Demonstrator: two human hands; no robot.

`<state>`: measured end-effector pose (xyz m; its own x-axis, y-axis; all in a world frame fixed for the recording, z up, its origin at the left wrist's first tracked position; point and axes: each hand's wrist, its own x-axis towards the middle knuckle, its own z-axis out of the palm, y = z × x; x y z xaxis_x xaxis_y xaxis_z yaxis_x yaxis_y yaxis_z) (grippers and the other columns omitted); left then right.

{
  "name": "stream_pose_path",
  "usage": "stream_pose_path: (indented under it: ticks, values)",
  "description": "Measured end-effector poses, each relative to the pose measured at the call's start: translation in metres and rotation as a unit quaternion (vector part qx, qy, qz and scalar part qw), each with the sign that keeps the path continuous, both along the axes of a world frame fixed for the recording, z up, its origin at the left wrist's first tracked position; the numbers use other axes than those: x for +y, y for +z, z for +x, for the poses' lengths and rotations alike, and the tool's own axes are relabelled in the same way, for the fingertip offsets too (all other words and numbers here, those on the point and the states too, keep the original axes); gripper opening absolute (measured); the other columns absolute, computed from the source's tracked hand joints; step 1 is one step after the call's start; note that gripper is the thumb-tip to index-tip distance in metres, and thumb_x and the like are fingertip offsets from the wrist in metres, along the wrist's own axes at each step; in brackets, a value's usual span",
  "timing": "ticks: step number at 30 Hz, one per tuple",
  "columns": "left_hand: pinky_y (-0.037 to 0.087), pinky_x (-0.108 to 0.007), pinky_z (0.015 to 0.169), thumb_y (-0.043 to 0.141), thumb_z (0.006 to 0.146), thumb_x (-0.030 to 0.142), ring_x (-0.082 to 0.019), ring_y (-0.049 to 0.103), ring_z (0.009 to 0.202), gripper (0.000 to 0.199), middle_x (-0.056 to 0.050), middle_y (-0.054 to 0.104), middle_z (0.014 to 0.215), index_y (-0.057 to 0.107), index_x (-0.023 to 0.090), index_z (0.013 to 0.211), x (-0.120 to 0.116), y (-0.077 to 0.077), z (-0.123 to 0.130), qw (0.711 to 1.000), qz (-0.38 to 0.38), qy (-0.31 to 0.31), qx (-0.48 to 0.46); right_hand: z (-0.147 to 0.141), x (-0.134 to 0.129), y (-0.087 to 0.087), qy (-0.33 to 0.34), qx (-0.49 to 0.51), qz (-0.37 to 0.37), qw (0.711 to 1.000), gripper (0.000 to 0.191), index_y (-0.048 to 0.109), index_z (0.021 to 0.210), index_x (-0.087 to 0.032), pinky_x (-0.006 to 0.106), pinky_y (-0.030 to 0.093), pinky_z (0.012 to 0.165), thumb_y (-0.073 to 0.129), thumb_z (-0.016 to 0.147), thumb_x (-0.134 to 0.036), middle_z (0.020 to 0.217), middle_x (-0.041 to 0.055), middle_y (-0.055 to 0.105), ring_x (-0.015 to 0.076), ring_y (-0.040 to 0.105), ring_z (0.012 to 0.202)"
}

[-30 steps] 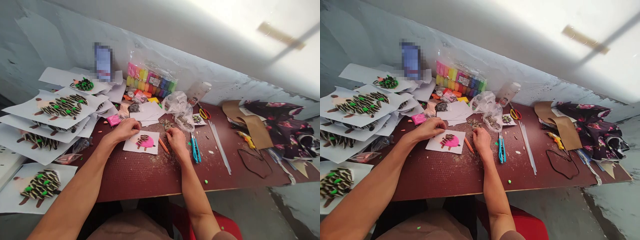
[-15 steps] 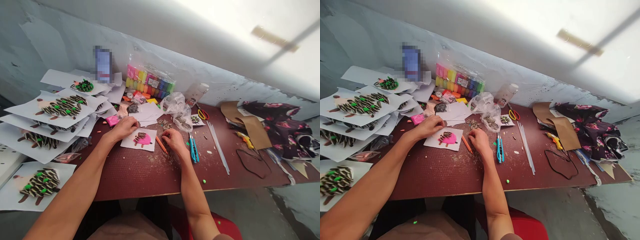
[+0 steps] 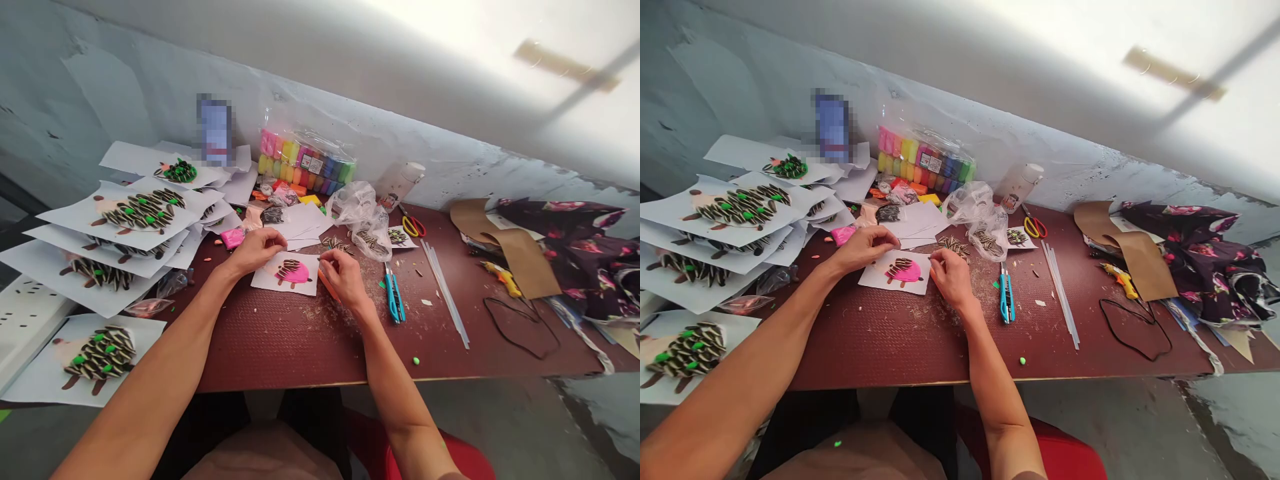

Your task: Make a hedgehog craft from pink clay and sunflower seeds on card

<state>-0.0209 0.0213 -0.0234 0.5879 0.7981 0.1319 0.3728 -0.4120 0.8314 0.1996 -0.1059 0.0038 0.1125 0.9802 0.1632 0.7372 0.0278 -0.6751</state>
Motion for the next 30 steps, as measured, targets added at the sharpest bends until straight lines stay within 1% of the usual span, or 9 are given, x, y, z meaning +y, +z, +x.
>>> stream_pose_path:
  ticks: [3, 5, 7, 10, 14, 17, 25, 30]
  values:
    - [0.053, -0.034, 0.078, 0.062, 0.08, 0.037, -0.021, 0.066, 0.084, 0.026, -0.006, 0.075, 0.091, 0.074, 0.017, 0.091, -0.002, 0.002, -0.003, 0.998, -0.055, -0.037, -0.01, -0.014, -0.002, -0.001, 0.054, 0.037, -0.007, 0.998, 0.016, 0.073, 0.094, -0.02, 0.024, 0.046, 0.071, 0.058, 0.092, -0.021, 0.087, 0.0018, 0.074, 0.0143, 0.062, 0.072]
    - [0.053, -0.034, 0.077, 0.063, 0.079, 0.038, -0.021, 0.066, 0.084, 0.028, -0.006, 0.075, 0.092, 0.075, 0.016, 0.092, -0.003, 0.002, -0.003, 0.997, -0.068, -0.044, -0.01, -0.023, -0.003, -0.003, 0.076, 0.021, -0.016, 0.997, 0.013, 0.074, 0.093, -0.02, 0.024, 0.046, 0.072, 0.061, 0.092, -0.02, 0.087, 0.0014, 0.074, 0.014, 0.062, 0.073]
    - [0.053, -0.035, 0.079, 0.062, 0.079, 0.037, -0.021, 0.066, 0.085, 0.027, -0.006, 0.076, 0.093, 0.076, 0.017, 0.092, -0.003, 0.002, -0.002, 0.997, -0.06, -0.044, -0.009, -0.03, -0.003, -0.004, 0.082, -0.016, -0.017, 0.996, 0.011, 0.073, 0.092, -0.02, 0.024, 0.045, 0.075, 0.063, 0.093, -0.018, 0.089, 0.0021, 0.074, 0.0144, 0.063, 0.076]
    - [0.053, -0.036, 0.082, 0.061, 0.08, 0.035, -0.022, 0.066, 0.088, 0.027, -0.007, 0.076, 0.094, 0.077, 0.018, 0.092, -0.002, -0.001, -0.001, 0.998, -0.04, -0.048, 0.0, -0.038, -0.002, -0.006, 0.08, -0.069, -0.017, 0.994, 0.012, 0.073, 0.094, -0.022, 0.025, 0.045, 0.078, 0.062, 0.095, -0.017, 0.094, 0.0034, 0.073, 0.0157, 0.064, 0.083]
    - [0.053, -0.035, 0.082, 0.061, 0.079, 0.036, -0.022, 0.066, 0.09, 0.027, -0.006, 0.075, 0.094, 0.078, 0.019, 0.091, -0.001, -0.004, -0.001, 0.997, -0.042, -0.063, 0.015, -0.044, -0.003, -0.007, 0.077, -0.093, -0.03, 0.992, 0.014, 0.072, 0.098, -0.022, 0.025, 0.044, 0.078, 0.059, 0.097, -0.017, 0.097, 0.0037, 0.073, 0.0171, 0.065, 0.088]
    - [0.053, -0.035, 0.081, 0.061, 0.079, 0.035, -0.022, 0.066, 0.089, 0.026, -0.006, 0.075, 0.092, 0.078, 0.019, 0.091, -0.001, -0.004, -0.001, 0.996, -0.042, -0.07, 0.023, -0.047, -0.003, -0.008, 0.074, -0.101, -0.038, 0.991, 0.014, 0.072, 0.098, -0.023, 0.024, 0.043, 0.076, 0.059, 0.098, -0.019, 0.097, 0.0033, 0.073, 0.017, 0.065, 0.087]
    - [0.051, -0.035, 0.083, 0.062, 0.079, 0.031, -0.022, 0.066, 0.09, 0.024, -0.006, 0.074, 0.093, 0.079, 0.02, 0.092, -0.001, -0.001, 0.0, 0.995, -0.043, -0.081, 0.031, -0.051, -0.001, -0.015, 0.06, -0.133, -0.034, 0.989, 0.012, 0.071, 0.093, -0.021, 0.024, 0.042, 0.075, 0.06, 0.098, -0.02, 0.091, 0.0031, 0.071, 0.0168, 0.064, 0.085]
    - [0.051, -0.035, 0.082, 0.065, 0.08, 0.036, -0.022, 0.066, 0.089, 0.025, -0.007, 0.074, 0.092, 0.08, 0.019, 0.091, -0.001, -0.002, 0.0, 0.995, -0.049, -0.087, 0.023, -0.052, 0.0, -0.016, 0.049, -0.145, -0.042, 0.987, 0.013, 0.07, 0.09, -0.021, 0.025, 0.041, 0.075, 0.06, 0.098, -0.02, 0.09, 0.0027, 0.071, 0.0163, 0.063, 0.083]
